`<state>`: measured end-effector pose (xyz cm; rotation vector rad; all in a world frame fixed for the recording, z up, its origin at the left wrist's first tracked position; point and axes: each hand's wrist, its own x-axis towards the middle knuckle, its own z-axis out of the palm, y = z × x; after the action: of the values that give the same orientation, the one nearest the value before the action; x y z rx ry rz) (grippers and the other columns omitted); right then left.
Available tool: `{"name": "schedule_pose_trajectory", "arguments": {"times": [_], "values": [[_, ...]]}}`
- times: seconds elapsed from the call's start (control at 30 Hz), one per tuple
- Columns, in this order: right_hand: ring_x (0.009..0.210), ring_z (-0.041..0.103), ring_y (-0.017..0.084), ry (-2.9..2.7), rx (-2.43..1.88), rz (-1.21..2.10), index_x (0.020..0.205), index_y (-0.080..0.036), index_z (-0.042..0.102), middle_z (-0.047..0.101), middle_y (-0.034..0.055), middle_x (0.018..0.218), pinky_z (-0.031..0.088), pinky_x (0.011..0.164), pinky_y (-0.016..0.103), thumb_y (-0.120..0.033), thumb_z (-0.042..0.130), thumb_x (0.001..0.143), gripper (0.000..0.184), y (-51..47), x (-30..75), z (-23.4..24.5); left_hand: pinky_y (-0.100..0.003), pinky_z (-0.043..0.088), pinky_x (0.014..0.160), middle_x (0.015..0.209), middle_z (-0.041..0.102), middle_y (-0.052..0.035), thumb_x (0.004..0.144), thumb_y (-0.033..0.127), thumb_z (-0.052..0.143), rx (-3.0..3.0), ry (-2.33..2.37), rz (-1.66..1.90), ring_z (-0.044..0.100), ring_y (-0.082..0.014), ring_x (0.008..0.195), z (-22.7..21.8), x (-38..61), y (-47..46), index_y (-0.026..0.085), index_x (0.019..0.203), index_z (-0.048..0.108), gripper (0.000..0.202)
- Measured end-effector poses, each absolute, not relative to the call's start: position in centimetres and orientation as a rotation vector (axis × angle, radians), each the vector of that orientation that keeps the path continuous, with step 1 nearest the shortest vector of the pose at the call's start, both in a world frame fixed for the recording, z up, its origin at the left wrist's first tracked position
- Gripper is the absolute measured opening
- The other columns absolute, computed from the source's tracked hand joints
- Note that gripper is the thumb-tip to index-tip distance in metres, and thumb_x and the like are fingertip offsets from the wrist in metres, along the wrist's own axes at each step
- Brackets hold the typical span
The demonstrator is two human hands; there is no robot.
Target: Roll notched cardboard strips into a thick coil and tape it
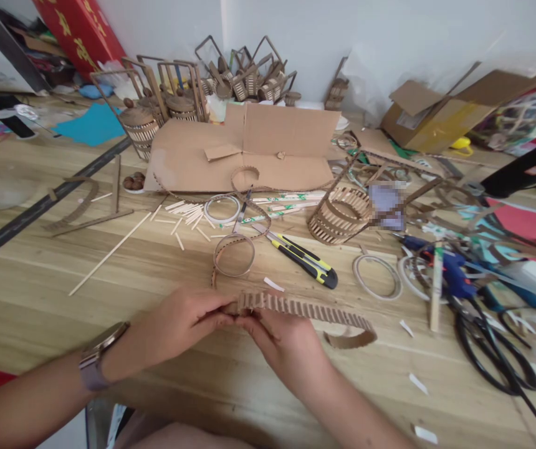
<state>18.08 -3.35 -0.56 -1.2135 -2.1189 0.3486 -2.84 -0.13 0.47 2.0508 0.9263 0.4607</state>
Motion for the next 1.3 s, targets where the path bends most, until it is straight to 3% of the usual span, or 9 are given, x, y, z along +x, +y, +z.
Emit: {"name": "schedule_pose_trajectory", "arguments": {"times": [0.23,0.4,0.57,0.73,1.1,1.23,1.3], "values": [[0.063,0.073,0.018,-1.87,-1.331,0.436,0.072,-0.021,0.066,0.077,0.0033,0.073,0.055,0.055,0.023,-0.04,0.06,0.093,0.029,-3.3,18.1,-0.2,-0.024,0.052,0.082,0.115,0.074,-0.0004,0.094,0.023,0.061,1.655,0.852,0.651,0.07,-0.0182,0.098,0.4,-2.7,-0.1,0.028,0.127,0.063,0.034],[0.069,0.075,0.019,-1.811,-1.34,0.573,0.071,-0.022,0.071,0.078,0.0039,0.077,0.058,0.057,0.023,-0.041,0.064,0.09,0.027,-3.3,18.1,-0.4,-0.023,0.049,0.068,0.089,0.076,-0.0011,0.097,0.028,0.055,1.779,0.95,0.559,0.069,-0.0177,0.079,0.1,-2.9,0.0,0.02,0.103,0.07,0.017],[0.078,0.076,0.021,-1.86,-1.271,0.531,0.079,-0.023,0.073,0.079,0.0033,0.085,0.061,0.071,0.028,-0.031,0.065,0.089,0.016,-3.1,18.4,-0.5,-0.021,0.038,0.058,0.07,0.067,0.0032,0.097,0.023,0.056,2.004,1.014,0.54,0.064,-0.0143,0.066,0.5,-3.1,0.1,0.019,0.082,0.065,0.018],[0.081,0.075,0.02,-1.963,-1.173,0.386,0.085,-0.023,0.072,0.077,0.0032,0.087,0.062,0.076,0.028,-0.025,0.064,0.091,0.01,-2.9,18.4,-0.7,-0.023,0.042,0.065,0.085,0.073,0.0,0.096,0.016,0.057,2.142,0.979,0.498,0.068,-0.0173,0.078,0.5,-3.2,0.2,0.019,0.094,0.067,0.011],[0.084,0.073,0.019,-2.124,-1.083,0.311,0.111,-0.021,0.063,0.071,0.0071,0.094,0.062,0.072,0.027,-0.018,0.053,0.096,0.018,-3.2,18.2,-1.8,-0.038,0.054,0.085,0.115,0.072,-0.0114,0.097,0.012,0.048,2.347,0.988,0.343,0.069,-0.0274,0.1,-0.4,-2.9,-0.3,0.015,0.117,0.064,0.026],[0.084,0.073,0.02,-2.049,-1.125,0.366,0.104,-0.022,0.066,0.073,0.0056,0.093,0.061,0.075,0.029,-0.02,0.055,0.095,0.014,-3.2,18.1,-1.1,-0.037,0.051,0.095,0.124,0.069,-0.0083,0.098,0.014,0.048,2.239,0.948,0.548,0.065,-0.0242,0.111,0.0,-2.7,-0.5,0.02,0.128,0.059,0.033],[0.081,0.073,0.02,-1.975,-1.198,0.458,0.093,-0.022,0.069,0.075,0.0042,0.088,0.061,0.073,0.029,-0.023,0.058,0.093,0.011,-3.2,18.1,-0.7,-0.032,0.052,0.092,0.123,0.07,-0.0055,0.097,0.018,0.052,2.065,0.942,0.647,0.066,-0.0213,0.108,0.3,-2.6,-0.6,0.023,0.132,0.056,0.036]]}}
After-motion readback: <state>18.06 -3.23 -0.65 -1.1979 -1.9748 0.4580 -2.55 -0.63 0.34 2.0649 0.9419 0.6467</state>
